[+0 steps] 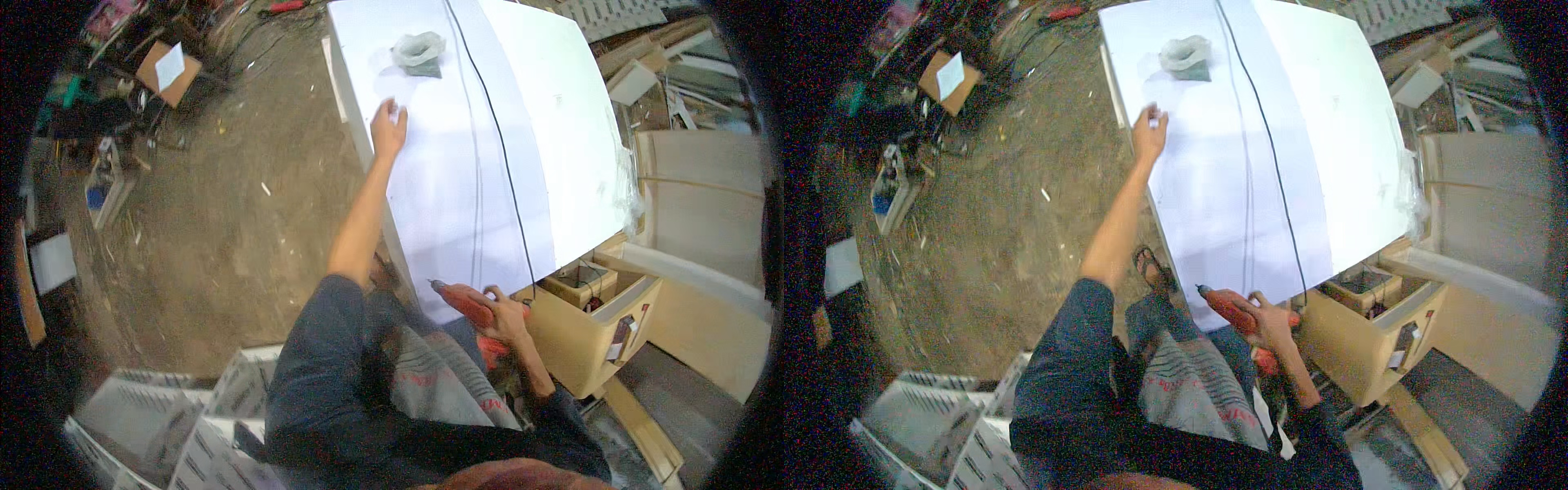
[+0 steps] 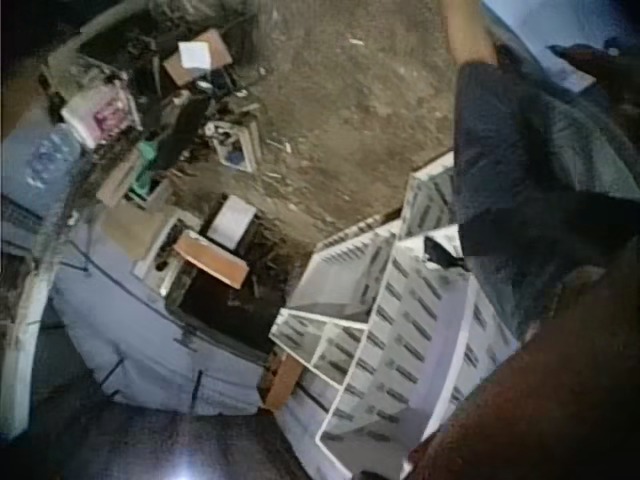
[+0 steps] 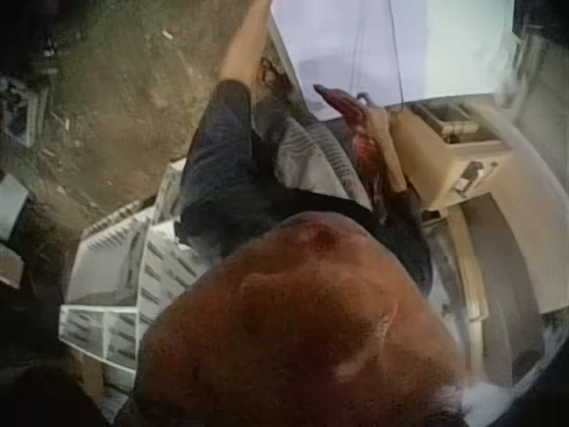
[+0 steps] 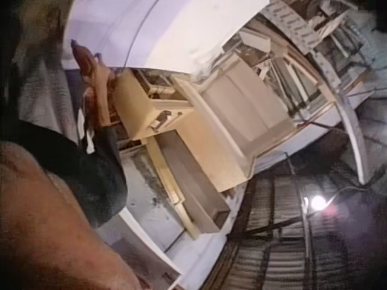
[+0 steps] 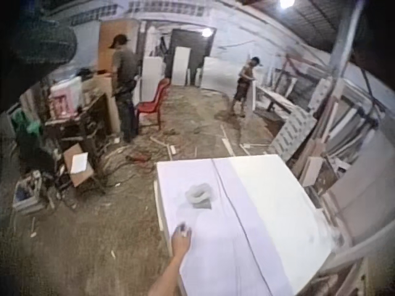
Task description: The person uses a power drill to make holes into a white panel. They pick up individual screws, place them into the drill bit, and drill them into the edges of the panel at various locations.
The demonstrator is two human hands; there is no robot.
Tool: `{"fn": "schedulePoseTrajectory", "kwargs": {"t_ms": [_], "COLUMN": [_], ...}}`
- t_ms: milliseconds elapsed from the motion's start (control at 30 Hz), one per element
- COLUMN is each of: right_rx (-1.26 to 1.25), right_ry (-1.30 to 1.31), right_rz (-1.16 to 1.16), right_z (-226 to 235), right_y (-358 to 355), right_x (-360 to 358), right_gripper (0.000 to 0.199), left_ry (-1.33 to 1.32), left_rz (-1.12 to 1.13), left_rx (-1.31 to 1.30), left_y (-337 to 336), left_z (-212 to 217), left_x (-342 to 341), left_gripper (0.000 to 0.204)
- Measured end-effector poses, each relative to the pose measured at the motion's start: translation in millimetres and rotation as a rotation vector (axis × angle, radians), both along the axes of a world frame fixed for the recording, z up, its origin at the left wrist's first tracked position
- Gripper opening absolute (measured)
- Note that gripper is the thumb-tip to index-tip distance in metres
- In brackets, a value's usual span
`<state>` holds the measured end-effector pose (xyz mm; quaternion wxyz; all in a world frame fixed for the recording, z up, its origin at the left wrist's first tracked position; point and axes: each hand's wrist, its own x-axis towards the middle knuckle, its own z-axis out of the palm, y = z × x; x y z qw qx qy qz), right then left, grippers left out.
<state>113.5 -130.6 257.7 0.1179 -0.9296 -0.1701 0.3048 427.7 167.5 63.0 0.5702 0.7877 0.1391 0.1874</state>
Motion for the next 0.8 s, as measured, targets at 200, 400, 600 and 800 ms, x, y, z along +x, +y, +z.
{"fn": "schedulePoseTrajectory", "kwargs": {"t_ms": [200, 400, 600, 800], "right_rx": [0.035, 0.333, 0.513, 0.563], "right_ry": [-0.154, -0.270, -0.298, -0.285], "right_rz": [-0.260, -0.636, -0.792, -0.832], "right_z": [-6, -22, -28, -37], "right_y": [-25, -18, -8, -3], "right_x": [11, 11, -3, -16], "right_gripper": [0.066, 0.061, 0.057, 0.060], "left_ry": [-0.097, 0.308, 0.402, 0.428], "left_rz": [-0.240, -0.334, -0.292, -0.313], "left_rx": [0.635, 0.704, 0.971, 1.121], "left_y": [-14, -22, -32, -36], "left_z": [7, -31, -19, -8], "left_x": [168, 217, 217, 224], "left_gripper": [0.037, 0.025, 0.025, 0.023]}}
